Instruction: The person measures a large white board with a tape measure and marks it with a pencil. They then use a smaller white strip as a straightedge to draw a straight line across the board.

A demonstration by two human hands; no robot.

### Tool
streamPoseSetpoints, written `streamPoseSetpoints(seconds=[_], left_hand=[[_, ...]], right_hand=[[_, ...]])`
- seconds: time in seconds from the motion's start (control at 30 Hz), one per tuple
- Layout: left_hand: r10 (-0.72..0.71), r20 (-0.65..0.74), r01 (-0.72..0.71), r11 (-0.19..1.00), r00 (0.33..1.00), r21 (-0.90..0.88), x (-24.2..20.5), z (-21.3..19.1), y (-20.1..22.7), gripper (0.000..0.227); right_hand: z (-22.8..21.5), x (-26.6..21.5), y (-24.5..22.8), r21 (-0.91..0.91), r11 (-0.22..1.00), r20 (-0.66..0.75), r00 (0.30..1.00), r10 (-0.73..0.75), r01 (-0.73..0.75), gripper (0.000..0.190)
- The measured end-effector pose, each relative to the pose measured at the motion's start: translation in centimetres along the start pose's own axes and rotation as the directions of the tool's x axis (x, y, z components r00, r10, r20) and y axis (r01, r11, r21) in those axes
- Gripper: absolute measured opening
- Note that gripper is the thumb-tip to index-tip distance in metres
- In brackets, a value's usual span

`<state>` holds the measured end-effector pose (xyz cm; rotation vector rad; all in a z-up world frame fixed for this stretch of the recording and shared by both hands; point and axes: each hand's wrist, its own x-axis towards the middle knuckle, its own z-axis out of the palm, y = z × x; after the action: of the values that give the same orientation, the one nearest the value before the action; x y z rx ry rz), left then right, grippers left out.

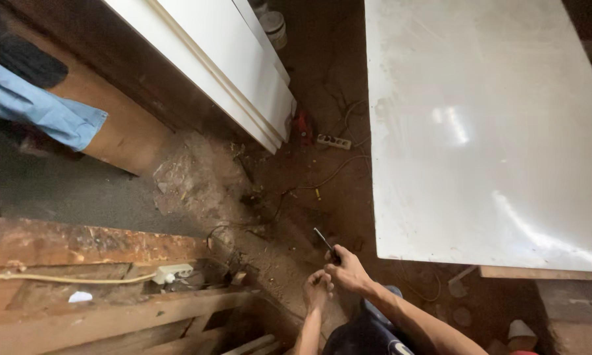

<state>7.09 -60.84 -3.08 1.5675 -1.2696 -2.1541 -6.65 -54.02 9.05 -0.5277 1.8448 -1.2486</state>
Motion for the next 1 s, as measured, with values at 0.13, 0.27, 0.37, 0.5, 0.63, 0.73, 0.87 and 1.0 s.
streamPoseSetpoints(seconds=[0.13, 0.27, 0.37, 0.5, 0.63, 0.73, 0.87, 1.0], left_hand=[[0.018, -0.016, -0.016, 0.994, 1.0, 0.112, 6.8, -1.8, 5.0, 0.028], [-0.068, -0.126, 0.077, 0.995, 0.99, 0.066, 14.8, -2.4, 11.4, 0.031], [-0.029, -0.058, 0.035, 0.994, 0.998, 0.107, 18.9, -4.6, 15.0, 0.034], [-0.107, -0.098, 0.114, 0.991, 0.989, 0.066, 24.2, -6.8, 20.6, 0.036], [-0.168, -0.105, 0.174, 0.984, 0.98, 0.047, 29.7, -5.7, 25.4, 0.037], [-0.16, -0.035, 0.162, 0.984, 0.986, 0.069, 35.0, -3.2, 29.8, 0.041], [-0.078, 0.069, 0.071, 0.992, 0.995, 0.106, 42.3, 2.1, 38.0, 0.049], [-0.036, 0.121, 0.033, 0.999, 0.992, 0.029, 46.9, 7.8, 46.2, 0.061]], right_hand=[[2.0, 7.5, -2.6, 0.046, 0.996, 0.057, 0.995, 0.078, -0.08, 0.02], [2.1, 17.4, -6.4, 0.019, 0.997, -0.004, 0.997, 0.079, -0.079, 0.027], [1.6, 23.5, -8.5, 0.124, 0.982, -0.068, 0.987, 0.149, -0.14, 0.029], [1.0, 28.8, -11.1, 0.116, 0.989, -0.204, 0.972, 0.113, -0.09, 0.028], [-1.0, 32.5, -11.5, 0.147, 0.968, -0.256, 0.937, 0.238, -0.205, 0.029], [-3.1, 36.9, -10.8, 0.236, 0.919, -0.328, 0.864, 0.382, -0.317, 0.027], [-4.9, 46.0, -12.4, 0.354, 0.933, -0.513, 0.821, 0.252, -0.065, 0.025], [-6.1, 52.6, -15.1, 0.515, 0.846, -0.393, 0.839, 0.377, -0.139, 0.027]])
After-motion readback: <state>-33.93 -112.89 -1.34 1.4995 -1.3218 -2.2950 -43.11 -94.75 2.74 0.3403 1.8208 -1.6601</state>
